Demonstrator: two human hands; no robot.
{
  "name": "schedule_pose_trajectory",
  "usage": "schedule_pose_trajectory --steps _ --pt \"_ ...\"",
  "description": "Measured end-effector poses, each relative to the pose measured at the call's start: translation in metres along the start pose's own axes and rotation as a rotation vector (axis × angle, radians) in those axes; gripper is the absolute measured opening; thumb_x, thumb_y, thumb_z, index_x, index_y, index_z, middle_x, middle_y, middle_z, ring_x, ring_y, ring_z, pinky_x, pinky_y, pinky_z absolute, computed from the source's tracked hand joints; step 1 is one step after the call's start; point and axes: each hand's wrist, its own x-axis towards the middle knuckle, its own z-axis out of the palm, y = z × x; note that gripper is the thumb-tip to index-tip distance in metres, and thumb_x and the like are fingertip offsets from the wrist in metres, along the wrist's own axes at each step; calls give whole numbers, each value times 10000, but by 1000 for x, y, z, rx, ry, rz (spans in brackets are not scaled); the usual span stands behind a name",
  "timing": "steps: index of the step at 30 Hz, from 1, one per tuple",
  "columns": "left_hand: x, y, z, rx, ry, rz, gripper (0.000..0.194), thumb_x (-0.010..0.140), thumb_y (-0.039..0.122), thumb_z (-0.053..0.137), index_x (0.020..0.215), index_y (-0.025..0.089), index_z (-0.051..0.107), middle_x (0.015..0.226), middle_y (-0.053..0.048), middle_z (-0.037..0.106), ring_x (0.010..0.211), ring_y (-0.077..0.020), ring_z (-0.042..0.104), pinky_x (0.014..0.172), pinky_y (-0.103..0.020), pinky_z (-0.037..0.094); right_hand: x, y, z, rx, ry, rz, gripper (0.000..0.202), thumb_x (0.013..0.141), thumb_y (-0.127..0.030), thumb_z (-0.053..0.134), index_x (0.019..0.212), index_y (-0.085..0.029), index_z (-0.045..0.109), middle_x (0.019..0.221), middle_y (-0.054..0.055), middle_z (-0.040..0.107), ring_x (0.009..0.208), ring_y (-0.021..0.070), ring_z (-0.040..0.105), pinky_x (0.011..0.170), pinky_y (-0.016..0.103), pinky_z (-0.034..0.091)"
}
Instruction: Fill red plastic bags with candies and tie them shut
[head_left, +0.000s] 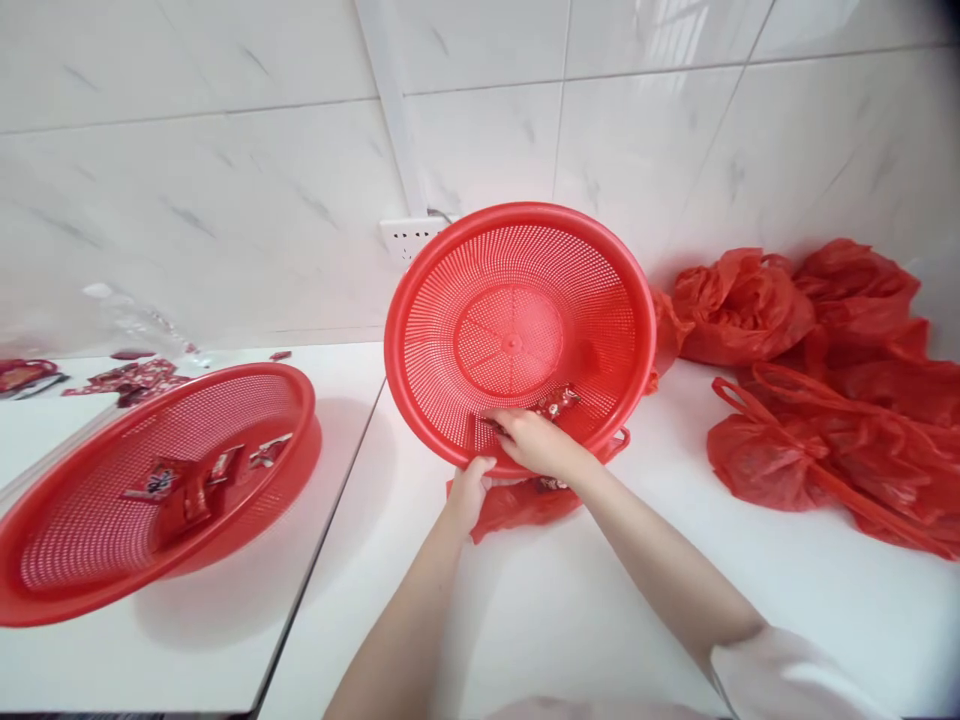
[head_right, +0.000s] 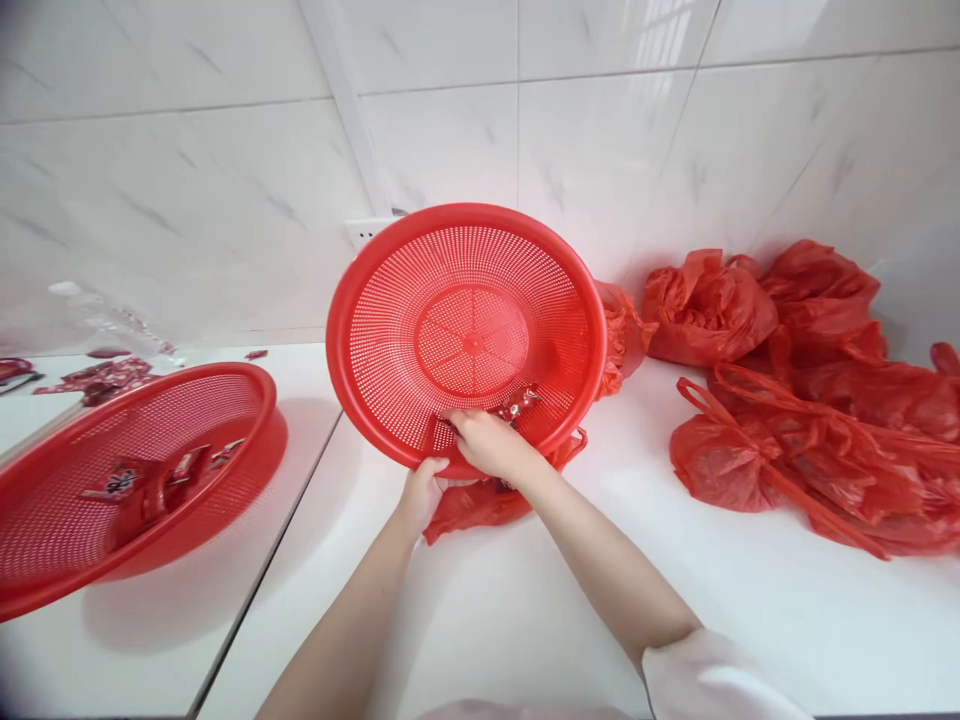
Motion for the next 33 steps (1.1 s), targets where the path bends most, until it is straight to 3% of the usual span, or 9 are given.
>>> schedule_pose_trajectory --steps 6,12,14,18,20,23,26,29,33 --pt "4 10 -2 -1 34 44 428 639 223 636 1053 115 650 981 -103 743 983 -314 684 829 -428 560 0 8 -18 475 137 60 293 824 -155 587 1105 -174 670 1107 66 717 1029 181 674 966 332 508" --pt "10 16 -7 -31 99 89 389 603 233 634 964 90 658 960 -127 741 992 -337 680 845 -450 549 -6 13 -44 526 127 81 276 777 -121 592 1035 -169 677 1055 56 715 977 173 672 938 350 504" --pt "11 18 -9 -43 98 92 374 611 248 625 946 84 661 953 -138 740 1001 -343 677 865 -464 539 -11 14 -55 521 44 28 286 789 -121 575 1053 -181 668 1058 45 711 979 165 668 923 334 505" --pt "15 21 -13 -51 112 102 302 602 259 625 846 89 675 892 -134 744 952 -341 690 870 -474 537 -21 13 -75 339 -275 -28 290 796 -117 567 1049 -209 676 1017 18 726 919 161 674 842 300 510" --pt "17 22 -16 -48 127 121 271 597 254 620 811 99 674 866 -125 745 934 -337 694 861 -473 542 -24 10 -79 191 -280 37 215 809 -158 589 987 -216 695 956 16 737 864 170 679 798 298 504" --pt "16 23 -16 -20 126 126 298 611 244 625 871 105 676 886 -117 744 935 -331 693 831 -465 556 -23 5 -78 75 -91 122 147 879 -244 558 936 -216 690 843 12 734 769 162 674 737 283 491" --pt "10 20 -11 47 95 126 373 614 220 666 972 117 661 951 -105 740 931 -320 695 777 -435 576 -16 0 -66 50 40 71 184 928 -269 508 990 -206 669 906 26 724 797 153 663 756 272 483" --pt "2 14 -3 73 3 70 416 638 230 674 1043 140 639 996 -104 736 968 -314 689 777 -421 579 -8 0 -46 -144 75 28 238 925 -257 523 1106 -158 640 1039 97 704 944 198 648 927 350 443" --pt "-2 5 2 69 -39 23 395 655 232 663 1039 144 631 984 -99 739 1006 -316 680 826 -429 570 -3 3 -24 -399 -15 0 200 917 -229 536 1029 -133 672 949 115 712 968 233 641 1032 432 357"
